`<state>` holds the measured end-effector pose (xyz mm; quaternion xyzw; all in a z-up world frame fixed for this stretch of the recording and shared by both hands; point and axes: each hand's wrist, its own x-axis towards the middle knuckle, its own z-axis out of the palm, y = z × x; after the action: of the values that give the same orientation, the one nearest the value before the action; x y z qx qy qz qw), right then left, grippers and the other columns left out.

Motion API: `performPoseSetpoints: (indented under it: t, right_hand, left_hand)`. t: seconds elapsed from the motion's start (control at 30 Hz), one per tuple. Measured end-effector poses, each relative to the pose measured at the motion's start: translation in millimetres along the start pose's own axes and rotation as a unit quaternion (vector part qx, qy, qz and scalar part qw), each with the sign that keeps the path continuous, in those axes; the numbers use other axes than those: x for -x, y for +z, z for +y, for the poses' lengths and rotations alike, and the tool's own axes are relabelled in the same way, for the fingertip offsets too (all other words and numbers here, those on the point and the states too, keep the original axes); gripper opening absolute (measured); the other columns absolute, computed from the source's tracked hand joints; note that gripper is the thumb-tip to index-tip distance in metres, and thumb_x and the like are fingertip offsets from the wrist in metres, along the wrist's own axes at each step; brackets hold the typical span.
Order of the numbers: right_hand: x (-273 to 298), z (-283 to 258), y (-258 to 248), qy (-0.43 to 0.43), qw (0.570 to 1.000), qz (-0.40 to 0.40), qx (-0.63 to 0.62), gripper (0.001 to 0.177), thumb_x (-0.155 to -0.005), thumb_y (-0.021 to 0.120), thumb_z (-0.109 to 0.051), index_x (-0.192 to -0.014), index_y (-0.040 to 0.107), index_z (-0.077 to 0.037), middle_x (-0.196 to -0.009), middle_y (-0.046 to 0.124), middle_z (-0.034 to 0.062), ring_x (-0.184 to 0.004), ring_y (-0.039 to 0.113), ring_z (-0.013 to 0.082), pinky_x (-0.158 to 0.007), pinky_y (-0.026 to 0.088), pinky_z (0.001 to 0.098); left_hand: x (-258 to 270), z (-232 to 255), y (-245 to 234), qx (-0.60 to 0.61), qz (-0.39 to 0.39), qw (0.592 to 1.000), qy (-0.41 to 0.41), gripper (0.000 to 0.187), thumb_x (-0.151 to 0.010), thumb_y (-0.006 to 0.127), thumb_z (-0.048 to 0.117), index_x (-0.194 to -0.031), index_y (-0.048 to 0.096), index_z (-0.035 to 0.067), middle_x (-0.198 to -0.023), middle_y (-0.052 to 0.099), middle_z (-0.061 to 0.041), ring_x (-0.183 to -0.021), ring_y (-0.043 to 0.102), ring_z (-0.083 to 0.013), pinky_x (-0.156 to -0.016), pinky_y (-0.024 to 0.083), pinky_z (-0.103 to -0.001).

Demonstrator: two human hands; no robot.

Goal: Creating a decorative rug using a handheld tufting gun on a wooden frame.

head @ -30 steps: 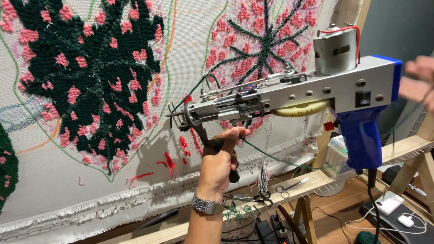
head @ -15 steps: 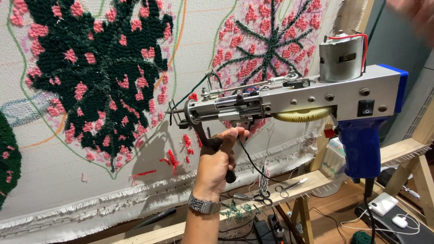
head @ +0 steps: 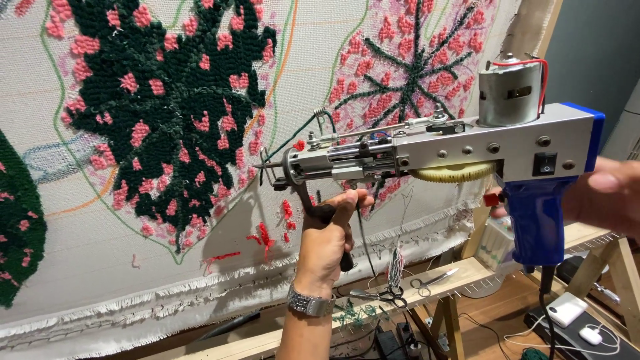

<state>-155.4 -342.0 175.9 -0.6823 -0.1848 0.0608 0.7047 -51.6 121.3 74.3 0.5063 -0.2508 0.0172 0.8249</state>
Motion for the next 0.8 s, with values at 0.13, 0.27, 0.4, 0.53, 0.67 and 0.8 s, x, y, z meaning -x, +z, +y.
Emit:
performPoseSetpoints:
  t: [0.13, 0.27, 0.4, 0.53, 0.67, 0.8]
  right_hand:
    - [-31, 55, 75, 0.02, 0.999, -0.03, -0.015, 0.08, -0.085, 0.077, -0.048, -0.145, 0.053, -0.002, -0.129, 0.064, 0.0277, -0.116, 0.072, 0.0506, -0.085, 0.057, 0.0628]
    - [-10, 92, 72, 0.026, 0.982, 0.181, 0.037, 0.08, -0.087, 0.075, -0.045, -0.142, 0.054, 0.01, -0.094, 0.067, 0.0312, -0.084, 0.073, 0.0476, -0.072, 0.062, 0.0623]
    - [11, 122, 48, 0.029, 0.984, 0.175, -0.014, 0.067, -0.088, 0.073, -0.033, -0.126, 0.055, 0.019, -0.083, 0.067, 0.029, -0.078, 0.07, 0.0412, -0.069, 0.059, 0.057]
    - [26, 136, 64, -0.038, 0.978, 0.199, -0.045, 0.063, -0.087, 0.067, -0.034, -0.128, 0.06, 0.013, -0.064, 0.053, 0.0148, -0.053, 0.054, 0.0255, -0.049, 0.046, 0.0409]
    - [44, 151, 55, -0.09, 0.971, 0.211, -0.061, 0.062, -0.09, 0.065, -0.031, -0.126, 0.058, 0.018, -0.064, 0.05, 0.0145, -0.05, 0.047, 0.0228, -0.049, 0.042, 0.041]
    - [64, 173, 36, -0.062, 0.958, 0.277, -0.039, 0.065, -0.085, 0.064, -0.035, -0.123, 0.06, 0.019, -0.059, 0.046, 0.0129, -0.044, 0.043, 0.0222, -0.046, 0.039, 0.0397]
  left_hand:
    - [-1, 2, 6, -0.01, -0.002, 1.0, -0.018, 0.042, -0.094, 0.066, 0.043, -0.114, 0.078, 0.008, -0.1, 0.081, -0.002, -0.048, 0.044, 0.0005, -0.043, 0.034, -0.018]
    - [-2, -3, 10, -0.037, -0.02, 0.997, -0.072, 0.035, -0.095, 0.062, 0.04, -0.117, 0.076, 0.016, -0.098, 0.08, 0.0, -0.043, 0.039, 0.0005, -0.039, 0.032, -0.017]
    - [-5, -24, 13, -0.042, -0.083, 0.991, -0.097, 0.027, -0.096, 0.059, 0.023, -0.116, 0.076, 0.021, -0.102, 0.081, -0.002, -0.042, 0.04, 0.0007, -0.037, 0.033, -0.017]
    - [-2, -29, 28, -0.064, -0.111, 0.986, -0.108, 0.031, -0.095, 0.055, 0.011, -0.112, 0.079, 0.02, -0.109, 0.082, -0.002, -0.042, 0.041, 0.0006, -0.037, 0.035, -0.017]
    - [-3, -46, 38, -0.147, -0.152, 0.974, -0.083, 0.021, -0.097, 0.061, 0.012, -0.107, 0.079, 0.016, -0.113, 0.079, -0.003, -0.061, 0.056, -0.0033, -0.054, 0.047, -0.02]
    - [-8, -72, 40, -0.126, -0.211, 0.969, 0.036, 0.018, -0.094, 0.064, 0.004, -0.101, 0.08, 0.007, -0.115, 0.078, -0.009, -0.103, 0.071, -0.0061, -0.092, 0.056, -0.024]
